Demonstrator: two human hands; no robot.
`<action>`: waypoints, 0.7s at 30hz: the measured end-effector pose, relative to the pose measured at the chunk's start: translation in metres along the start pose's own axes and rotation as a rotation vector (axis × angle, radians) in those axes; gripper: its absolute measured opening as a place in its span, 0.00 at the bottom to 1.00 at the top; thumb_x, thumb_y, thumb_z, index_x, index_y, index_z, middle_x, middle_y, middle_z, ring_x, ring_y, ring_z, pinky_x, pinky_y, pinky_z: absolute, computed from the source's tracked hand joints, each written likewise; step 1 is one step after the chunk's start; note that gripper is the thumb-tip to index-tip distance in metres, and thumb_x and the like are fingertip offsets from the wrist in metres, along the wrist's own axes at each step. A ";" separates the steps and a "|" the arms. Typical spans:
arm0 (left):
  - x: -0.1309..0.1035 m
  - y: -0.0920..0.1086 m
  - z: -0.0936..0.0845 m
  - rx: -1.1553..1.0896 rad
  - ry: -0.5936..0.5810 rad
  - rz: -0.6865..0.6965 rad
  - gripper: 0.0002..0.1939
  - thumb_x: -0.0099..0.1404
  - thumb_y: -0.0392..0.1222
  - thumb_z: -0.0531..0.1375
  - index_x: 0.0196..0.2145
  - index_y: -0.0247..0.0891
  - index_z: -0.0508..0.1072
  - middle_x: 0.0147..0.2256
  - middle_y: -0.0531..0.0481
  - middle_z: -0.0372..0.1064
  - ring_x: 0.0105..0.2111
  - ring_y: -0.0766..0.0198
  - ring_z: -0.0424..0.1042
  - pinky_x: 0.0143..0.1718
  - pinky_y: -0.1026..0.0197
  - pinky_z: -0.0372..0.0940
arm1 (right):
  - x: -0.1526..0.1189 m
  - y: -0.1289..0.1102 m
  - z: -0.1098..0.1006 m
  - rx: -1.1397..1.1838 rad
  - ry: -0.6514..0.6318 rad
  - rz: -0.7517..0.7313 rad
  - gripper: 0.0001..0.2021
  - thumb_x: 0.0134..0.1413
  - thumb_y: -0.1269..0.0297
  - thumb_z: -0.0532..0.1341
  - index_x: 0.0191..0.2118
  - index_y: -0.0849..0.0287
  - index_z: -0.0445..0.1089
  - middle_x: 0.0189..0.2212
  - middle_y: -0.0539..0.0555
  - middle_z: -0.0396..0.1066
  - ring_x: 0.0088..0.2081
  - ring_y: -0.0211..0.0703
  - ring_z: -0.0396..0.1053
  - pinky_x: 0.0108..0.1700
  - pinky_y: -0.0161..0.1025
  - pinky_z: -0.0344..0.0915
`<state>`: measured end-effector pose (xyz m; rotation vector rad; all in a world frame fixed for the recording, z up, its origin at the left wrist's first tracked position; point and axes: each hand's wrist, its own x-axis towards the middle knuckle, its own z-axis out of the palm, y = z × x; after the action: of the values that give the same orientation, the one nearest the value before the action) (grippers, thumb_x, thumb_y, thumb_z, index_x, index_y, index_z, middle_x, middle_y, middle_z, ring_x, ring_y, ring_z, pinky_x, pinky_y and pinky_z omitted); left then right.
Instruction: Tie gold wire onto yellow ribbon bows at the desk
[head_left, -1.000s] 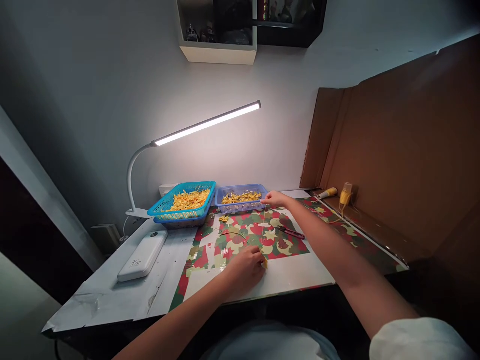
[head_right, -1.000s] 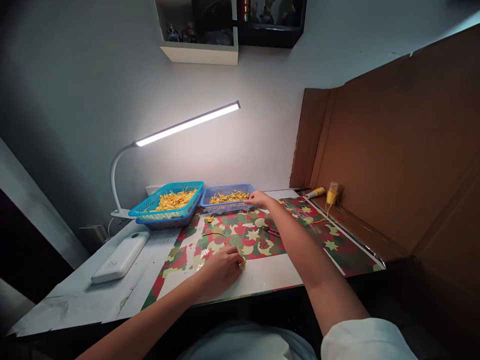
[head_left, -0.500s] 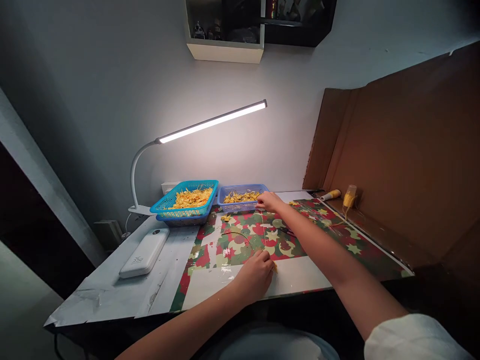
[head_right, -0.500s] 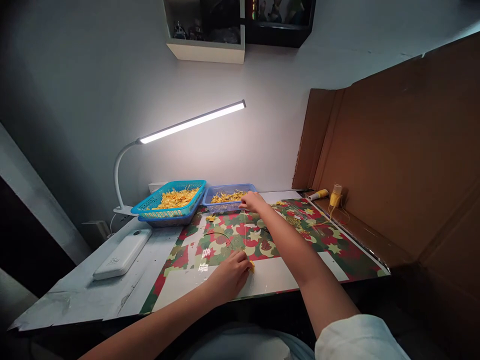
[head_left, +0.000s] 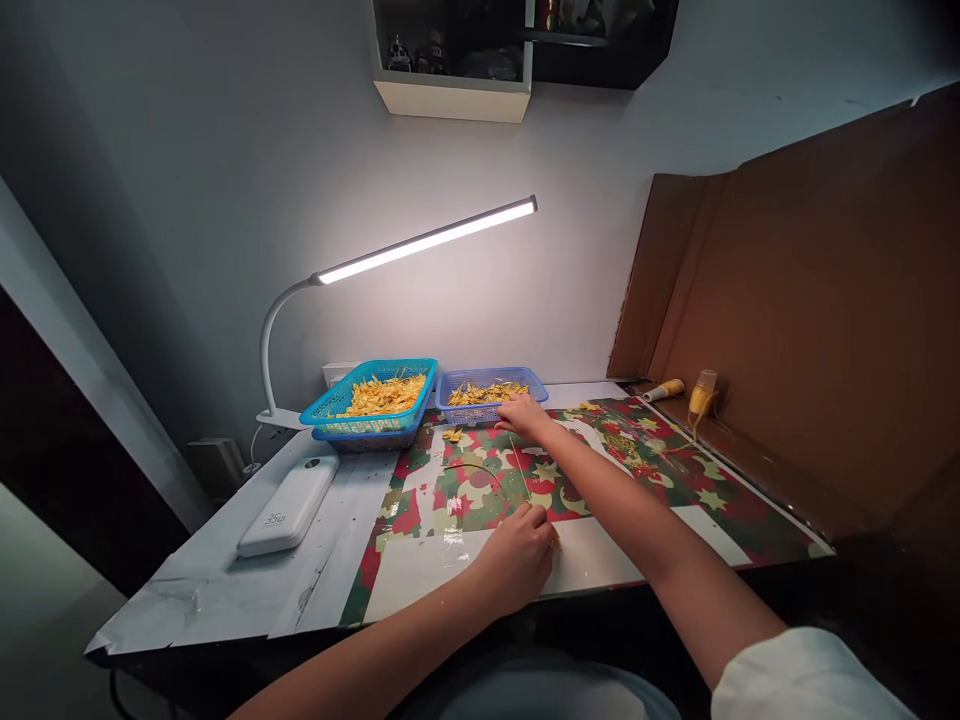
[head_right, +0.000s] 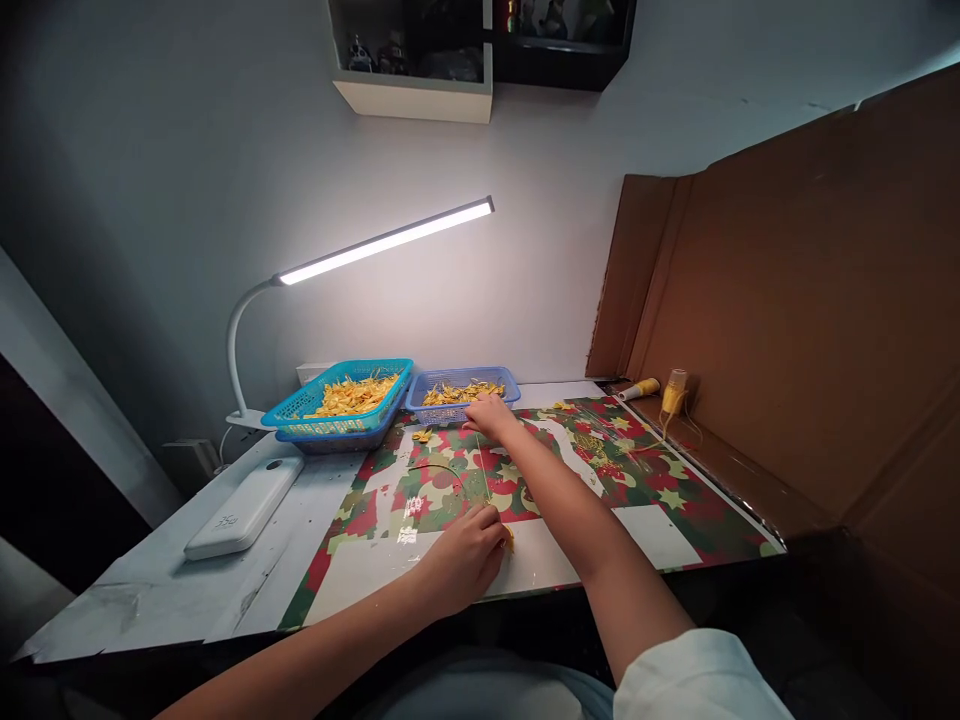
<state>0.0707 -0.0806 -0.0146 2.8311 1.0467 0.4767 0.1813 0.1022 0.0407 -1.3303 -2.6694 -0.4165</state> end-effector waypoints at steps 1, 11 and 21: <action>0.000 -0.002 -0.002 -0.034 0.021 0.007 0.06 0.61 0.33 0.52 0.33 0.36 0.69 0.35 0.44 0.66 0.37 0.59 0.66 0.39 0.58 0.64 | 0.000 -0.001 0.001 -0.004 0.016 -0.013 0.11 0.59 0.58 0.58 0.36 0.61 0.71 0.38 0.57 0.72 0.45 0.47 0.62 0.41 0.38 0.52; 0.009 -0.107 -0.050 0.136 0.061 -0.314 0.09 0.57 0.34 0.57 0.36 0.38 0.73 0.39 0.44 0.69 0.42 0.55 0.68 0.43 0.57 0.63 | -0.018 -0.006 0.001 0.147 0.146 0.033 0.10 0.60 0.61 0.56 0.34 0.61 0.70 0.37 0.56 0.71 0.42 0.43 0.64 0.42 0.36 0.53; 0.006 -0.134 -0.047 0.210 0.002 -0.473 0.07 0.61 0.36 0.53 0.30 0.37 0.71 0.36 0.45 0.71 0.39 0.57 0.70 0.36 0.62 0.61 | -0.044 -0.068 -0.020 0.156 -0.426 0.081 0.20 0.54 0.48 0.56 0.37 0.59 0.74 0.36 0.60 0.75 0.39 0.50 0.71 0.37 0.38 0.61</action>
<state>-0.0234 0.0242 0.0060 2.6037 1.7913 0.3365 0.1537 0.0237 0.0370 -1.6228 -2.8820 0.0987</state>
